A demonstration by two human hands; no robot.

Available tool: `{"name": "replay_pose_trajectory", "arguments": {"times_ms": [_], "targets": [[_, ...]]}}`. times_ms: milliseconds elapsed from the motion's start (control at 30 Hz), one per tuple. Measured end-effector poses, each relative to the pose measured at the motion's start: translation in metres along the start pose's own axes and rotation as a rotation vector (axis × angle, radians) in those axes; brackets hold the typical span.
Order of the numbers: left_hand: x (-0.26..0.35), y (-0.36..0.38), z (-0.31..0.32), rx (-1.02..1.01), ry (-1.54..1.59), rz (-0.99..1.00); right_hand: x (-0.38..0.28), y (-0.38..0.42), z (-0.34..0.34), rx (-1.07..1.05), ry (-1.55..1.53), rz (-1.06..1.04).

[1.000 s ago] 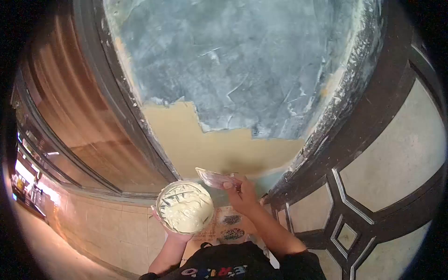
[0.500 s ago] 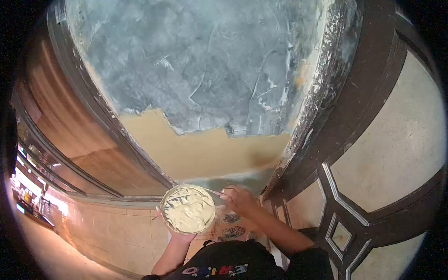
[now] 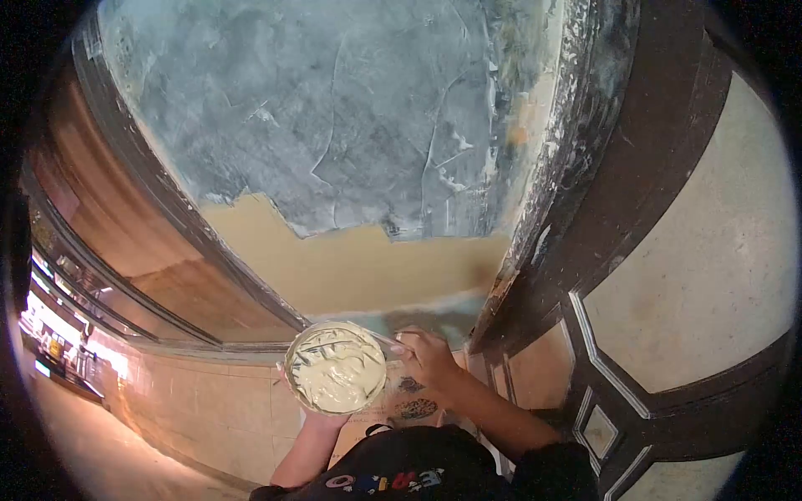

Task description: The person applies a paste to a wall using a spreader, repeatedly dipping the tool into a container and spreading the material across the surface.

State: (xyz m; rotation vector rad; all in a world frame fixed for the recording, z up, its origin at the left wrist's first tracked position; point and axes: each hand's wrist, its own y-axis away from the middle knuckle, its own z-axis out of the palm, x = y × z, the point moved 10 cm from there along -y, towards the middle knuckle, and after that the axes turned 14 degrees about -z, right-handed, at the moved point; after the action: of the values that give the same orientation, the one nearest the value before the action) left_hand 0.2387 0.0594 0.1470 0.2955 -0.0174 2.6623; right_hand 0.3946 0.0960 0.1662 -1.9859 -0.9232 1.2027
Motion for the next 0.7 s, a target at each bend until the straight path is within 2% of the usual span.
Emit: {"name": "replay_pose_trajectory", "arguments": {"times_ms": [33,133,167,200,267,300,333,367,433,467,567,600,667,700], "targets": [[0.0,0.001,-0.001,0.011,-0.036,0.013,-0.005,0.003,0.004,-0.098,0.043,-0.125],[0.004,0.0,-0.001,0.046,-0.109,0.034,0.012,0.012,-0.007,-0.212,0.087,-0.11],[0.004,0.001,-0.002,0.041,-0.116,0.042,0.045,0.024,-0.015,-0.266,0.136,0.223],[0.004,0.001,-0.002,0.035,-0.125,0.048,0.039,0.014,-0.022,-0.27,0.136,0.221],[0.0,-0.001,-0.003,0.029,-0.085,0.039,0.046,0.0,-0.05,-0.042,-0.123,0.486],[-0.003,-0.001,-0.006,0.041,-0.078,0.022,0.056,0.007,-0.042,0.034,-0.397,0.544],[-0.006,-0.001,-0.008,0.05,-0.071,0.004,0.059,0.01,-0.042,0.038,-0.395,0.544],[-0.008,-0.001,-0.005,0.049,-0.17,0.011,0.063,0.016,-0.031,0.013,-0.534,0.609],[-0.014,-0.001,-0.001,0.031,-0.168,-0.004,0.067,0.034,-0.007,-0.052,-0.801,0.72],[-0.017,-0.001,0.001,0.017,-0.166,-0.015,0.066,0.039,-0.004,-0.054,-0.801,0.719],[-0.019,0.001,-0.006,0.025,-0.18,-0.025,0.059,0.061,0.025,0.028,-1.225,0.94],[-0.022,0.002,-0.007,0.024,-0.193,-0.03,0.055,0.065,0.027,0.03,-1.229,0.942],[-0.024,0.002,-0.009,0.021,-0.216,-0.028,0.044,0.074,0.04,0.074,-1.345,1.087],[-0.026,0.003,-0.01,0.016,-0.237,-0.026,0.036,0.066,0.041,0.06,-1.375,1.04]]}}
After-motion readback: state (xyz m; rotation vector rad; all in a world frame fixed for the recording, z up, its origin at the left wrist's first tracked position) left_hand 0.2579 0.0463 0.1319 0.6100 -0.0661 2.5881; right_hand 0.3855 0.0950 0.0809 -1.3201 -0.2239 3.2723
